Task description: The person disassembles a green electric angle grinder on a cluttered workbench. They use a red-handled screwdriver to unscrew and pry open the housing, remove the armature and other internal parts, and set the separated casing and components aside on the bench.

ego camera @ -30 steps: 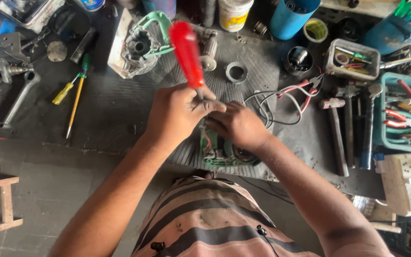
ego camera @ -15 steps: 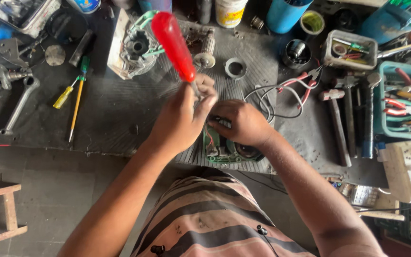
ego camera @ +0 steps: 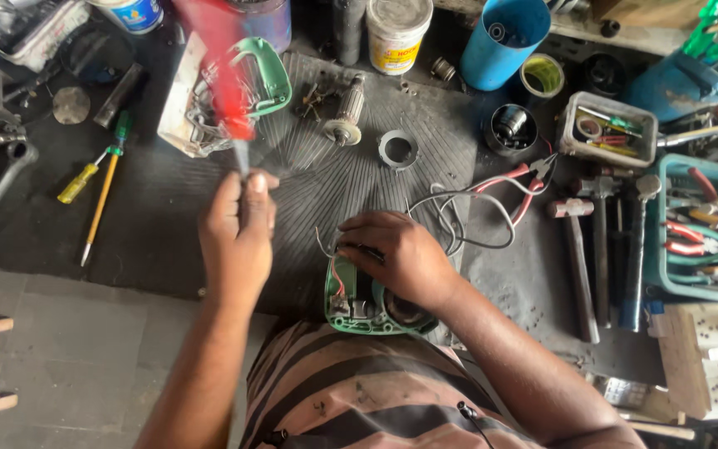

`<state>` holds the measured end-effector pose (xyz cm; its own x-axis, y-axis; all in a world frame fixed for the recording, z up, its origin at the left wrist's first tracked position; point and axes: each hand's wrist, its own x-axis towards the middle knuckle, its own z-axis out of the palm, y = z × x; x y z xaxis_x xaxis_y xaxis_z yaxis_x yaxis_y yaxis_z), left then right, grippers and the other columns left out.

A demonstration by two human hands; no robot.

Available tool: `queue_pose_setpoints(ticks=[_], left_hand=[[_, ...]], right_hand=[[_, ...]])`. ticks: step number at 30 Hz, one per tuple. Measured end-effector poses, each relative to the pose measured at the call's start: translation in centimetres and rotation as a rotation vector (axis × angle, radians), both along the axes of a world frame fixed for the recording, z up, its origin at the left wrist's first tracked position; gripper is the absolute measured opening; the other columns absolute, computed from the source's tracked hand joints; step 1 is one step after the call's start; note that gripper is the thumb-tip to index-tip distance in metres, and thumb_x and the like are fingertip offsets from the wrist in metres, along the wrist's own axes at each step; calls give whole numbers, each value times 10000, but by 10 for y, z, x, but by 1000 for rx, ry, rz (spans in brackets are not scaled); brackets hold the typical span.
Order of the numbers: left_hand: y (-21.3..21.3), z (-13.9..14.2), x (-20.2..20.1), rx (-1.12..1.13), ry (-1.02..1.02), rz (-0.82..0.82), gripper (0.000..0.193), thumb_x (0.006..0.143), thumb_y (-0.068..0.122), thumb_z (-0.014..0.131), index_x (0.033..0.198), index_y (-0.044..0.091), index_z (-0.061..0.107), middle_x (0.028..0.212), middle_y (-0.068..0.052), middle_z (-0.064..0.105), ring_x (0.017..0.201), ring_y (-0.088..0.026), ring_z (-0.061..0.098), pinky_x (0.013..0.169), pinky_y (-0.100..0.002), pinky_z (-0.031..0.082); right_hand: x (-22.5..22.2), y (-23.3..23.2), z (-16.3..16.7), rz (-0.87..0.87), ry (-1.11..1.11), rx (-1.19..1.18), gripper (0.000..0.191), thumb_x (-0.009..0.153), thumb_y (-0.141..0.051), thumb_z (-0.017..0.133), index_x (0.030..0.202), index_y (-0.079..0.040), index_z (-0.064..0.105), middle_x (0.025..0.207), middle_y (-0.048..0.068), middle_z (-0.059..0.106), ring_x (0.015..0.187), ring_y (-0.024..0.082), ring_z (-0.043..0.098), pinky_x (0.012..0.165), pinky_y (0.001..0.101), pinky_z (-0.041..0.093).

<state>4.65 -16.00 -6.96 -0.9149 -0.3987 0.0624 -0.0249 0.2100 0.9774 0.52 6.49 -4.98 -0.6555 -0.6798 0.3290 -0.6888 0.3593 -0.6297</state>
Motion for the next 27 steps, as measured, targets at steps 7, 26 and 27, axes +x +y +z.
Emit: queue_pose_setpoints(ticks=[7,26,27], left_hand=[[-15,-64,18,-716,-25,-78,195,935,231,743,1034,64,744,967,-148,734,848,-357,707,737,-437,561],[19,10,-13,-430,38,-538,201,867,90,752,1061,43,734,990,-108,705,855,-301,713,709,-389,560],[19,14,-13,-447,26,-557,204,857,99,752,1056,55,741,980,-94,712,845,-297,719,695,-386,563]], right_hand=[[-13,13,4,-8,-20,-22,187,844,-120,789,1028,-94,772,1065,78,679,1027,287,655,902,396,533],[-35,19,-27,-56,-515,-274,169,900,-60,783,1066,-38,761,1063,79,728,1025,212,698,892,337,557],[-35,19,-27,-54,-503,-281,161,903,-59,782,1061,-39,760,1064,80,730,1025,214,701,892,337,559]])
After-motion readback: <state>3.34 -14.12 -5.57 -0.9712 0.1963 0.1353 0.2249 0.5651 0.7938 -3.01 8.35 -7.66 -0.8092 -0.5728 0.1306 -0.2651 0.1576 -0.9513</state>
